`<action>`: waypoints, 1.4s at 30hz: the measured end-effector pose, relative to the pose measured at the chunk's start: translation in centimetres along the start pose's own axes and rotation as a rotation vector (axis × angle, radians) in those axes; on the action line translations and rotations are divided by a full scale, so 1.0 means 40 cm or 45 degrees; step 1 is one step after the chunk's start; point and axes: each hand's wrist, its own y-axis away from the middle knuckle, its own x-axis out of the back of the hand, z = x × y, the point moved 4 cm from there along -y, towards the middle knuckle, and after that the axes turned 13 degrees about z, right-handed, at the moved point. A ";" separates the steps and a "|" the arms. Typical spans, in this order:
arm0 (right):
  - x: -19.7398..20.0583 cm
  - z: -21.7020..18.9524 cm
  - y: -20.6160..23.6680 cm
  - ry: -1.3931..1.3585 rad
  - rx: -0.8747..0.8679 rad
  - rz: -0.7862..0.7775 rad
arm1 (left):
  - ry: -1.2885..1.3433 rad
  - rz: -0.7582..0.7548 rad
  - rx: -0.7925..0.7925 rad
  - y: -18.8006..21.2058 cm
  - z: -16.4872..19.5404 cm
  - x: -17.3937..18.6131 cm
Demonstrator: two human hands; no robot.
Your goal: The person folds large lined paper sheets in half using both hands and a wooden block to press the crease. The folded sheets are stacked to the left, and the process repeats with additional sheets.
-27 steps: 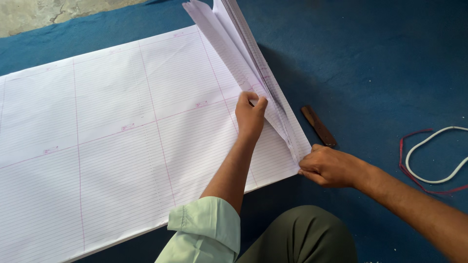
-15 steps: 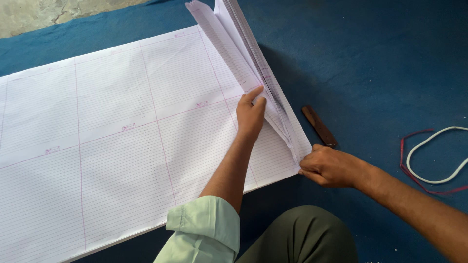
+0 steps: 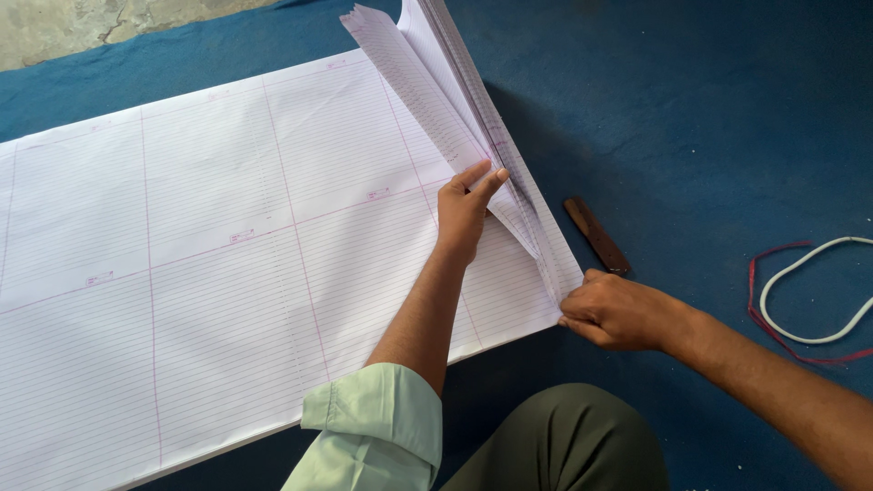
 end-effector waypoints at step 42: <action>0.003 -0.022 -0.086 -0.009 -0.002 -0.007 | -0.112 0.076 -0.040 -0.034 0.060 0.048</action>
